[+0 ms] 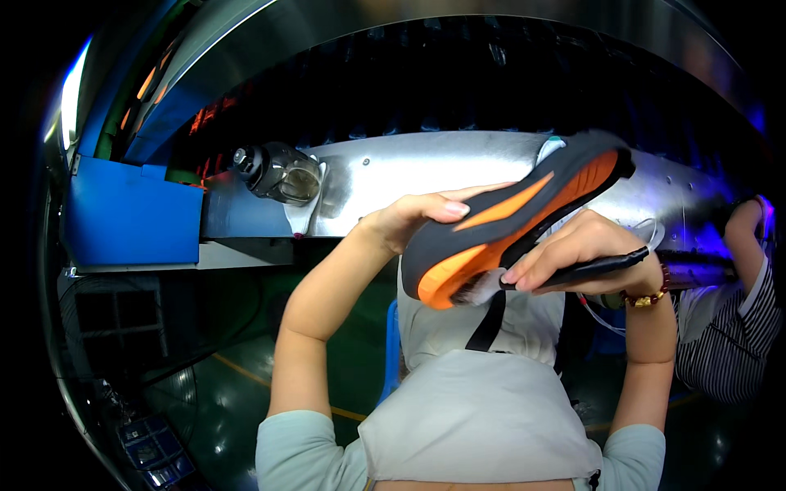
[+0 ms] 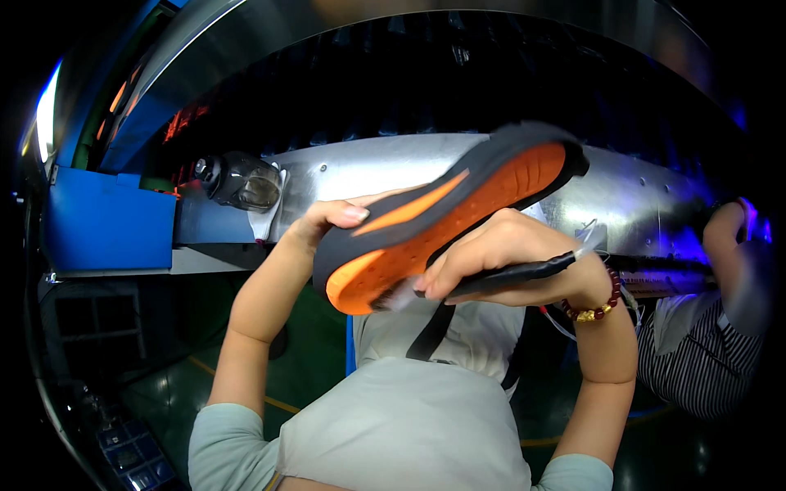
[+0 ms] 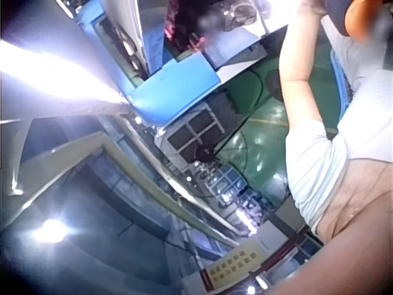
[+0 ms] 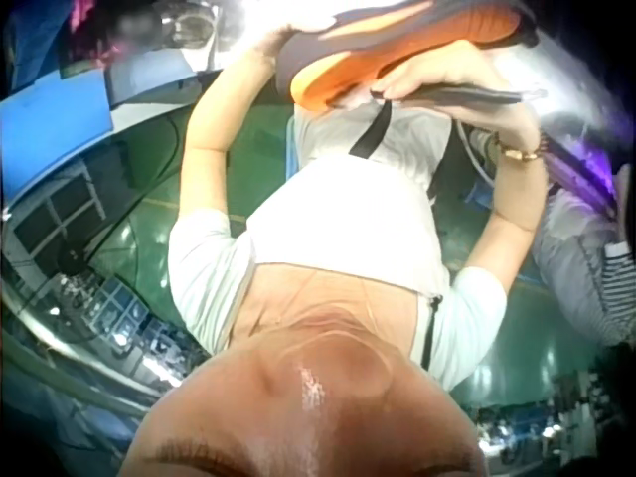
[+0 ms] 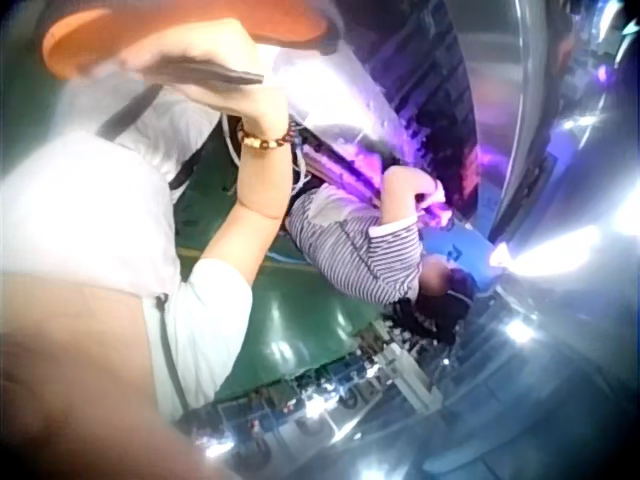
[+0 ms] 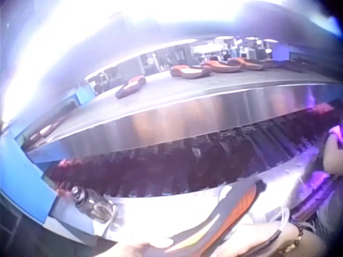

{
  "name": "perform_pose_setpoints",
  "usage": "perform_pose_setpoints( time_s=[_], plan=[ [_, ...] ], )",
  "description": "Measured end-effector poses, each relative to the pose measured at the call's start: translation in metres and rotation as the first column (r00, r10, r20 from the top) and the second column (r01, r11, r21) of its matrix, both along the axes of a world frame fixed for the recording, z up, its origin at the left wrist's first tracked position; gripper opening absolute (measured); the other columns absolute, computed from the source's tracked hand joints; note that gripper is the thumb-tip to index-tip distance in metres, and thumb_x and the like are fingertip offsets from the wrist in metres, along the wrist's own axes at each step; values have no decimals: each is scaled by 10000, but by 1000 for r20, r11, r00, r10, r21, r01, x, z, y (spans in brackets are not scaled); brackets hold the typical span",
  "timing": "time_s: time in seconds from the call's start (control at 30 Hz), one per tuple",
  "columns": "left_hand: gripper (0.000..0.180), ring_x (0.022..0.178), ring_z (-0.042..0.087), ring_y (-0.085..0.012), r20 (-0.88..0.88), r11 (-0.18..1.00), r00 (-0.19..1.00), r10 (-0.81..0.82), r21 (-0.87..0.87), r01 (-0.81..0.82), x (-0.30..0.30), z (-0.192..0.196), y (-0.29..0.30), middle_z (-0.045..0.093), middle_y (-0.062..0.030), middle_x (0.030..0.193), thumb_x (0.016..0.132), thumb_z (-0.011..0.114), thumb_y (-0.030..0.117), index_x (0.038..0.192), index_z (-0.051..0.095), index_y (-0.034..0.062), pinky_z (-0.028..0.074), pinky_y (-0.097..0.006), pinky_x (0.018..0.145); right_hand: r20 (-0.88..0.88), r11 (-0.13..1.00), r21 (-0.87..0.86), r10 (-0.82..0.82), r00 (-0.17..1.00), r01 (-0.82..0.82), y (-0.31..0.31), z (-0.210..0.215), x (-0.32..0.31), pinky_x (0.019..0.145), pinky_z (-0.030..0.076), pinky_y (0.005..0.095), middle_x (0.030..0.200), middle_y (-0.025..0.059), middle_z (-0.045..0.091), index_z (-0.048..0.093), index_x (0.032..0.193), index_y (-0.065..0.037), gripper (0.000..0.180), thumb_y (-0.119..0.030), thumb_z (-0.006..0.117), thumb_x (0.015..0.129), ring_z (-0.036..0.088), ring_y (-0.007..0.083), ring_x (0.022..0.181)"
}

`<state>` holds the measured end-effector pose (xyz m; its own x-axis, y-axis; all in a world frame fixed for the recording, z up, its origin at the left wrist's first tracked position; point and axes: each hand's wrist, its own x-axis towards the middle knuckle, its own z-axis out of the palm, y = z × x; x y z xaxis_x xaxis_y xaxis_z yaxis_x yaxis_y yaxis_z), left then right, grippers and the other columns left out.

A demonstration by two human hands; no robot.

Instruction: The person repeatedly picks up orange shoe soles from a conveyor belt, paints the black edges with a brush, and places them back on the belt. The process is repeated for multiple soles in a factory setting.

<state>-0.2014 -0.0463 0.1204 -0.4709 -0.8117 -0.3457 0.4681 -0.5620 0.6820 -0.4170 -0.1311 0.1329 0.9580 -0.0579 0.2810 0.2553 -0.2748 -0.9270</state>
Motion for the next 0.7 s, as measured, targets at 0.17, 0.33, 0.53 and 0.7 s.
perform_pose_setpoints(
  time_s=[0.17, 0.33, 0.53, 0.7],
  plan=[
    [437, 792, 608, -185, 0, 988, 1000, -5, 153, 5, 16, -15, 3, 609, -144, 935, 772, 503, 328, 1023, 568, -23, 486, -270, 725, 103, 1000, 25, -11, 995, 8, -8, 11, -2, 713, 510, 316, 838, 138, 644, 630, 818, 2, 140, 2, 656, 680, 634, 252, 806],
    [461, 834, 591, -200, 186, 983, 982, 5, 180, -39, 19, -12, 13, 589, -158, 986, 759, 524, 342, 1045, 556, -18, 471, -286, 765, -94, 985, -166, 40, 995, -55, -7, 4, -9, 711, 511, 305, 828, 139, 645, 628, 817, 7, 144, 4, 657, 676, 635, 257, 795],
    [494, 788, 611, -214, 14, 981, 994, 113, 157, -114, 37, -32, 18, 605, -163, 952, 723, 533, 359, 1035, 565, -23, 495, -301, 718, 24, 981, 23, -195, 980, 195, -9, -16, -15, 732, 508, 298, 872, 148, 636, 630, 815, 9, 175, 25, 672, 646, 629, 236, 829],
    [549, 876, 591, -246, -17, 985, 993, 117, 127, -114, 61, -49, 35, 571, -174, 1038, 719, 529, 358, 1113, 512, -24, 485, -315, 760, -44, 985, -12, -173, 984, 172, 1, -11, -30, 745, 503, 294, 866, 138, 639, 633, 797, 1, 144, 10, 673, 660, 627, 222, 834]
  ],
)
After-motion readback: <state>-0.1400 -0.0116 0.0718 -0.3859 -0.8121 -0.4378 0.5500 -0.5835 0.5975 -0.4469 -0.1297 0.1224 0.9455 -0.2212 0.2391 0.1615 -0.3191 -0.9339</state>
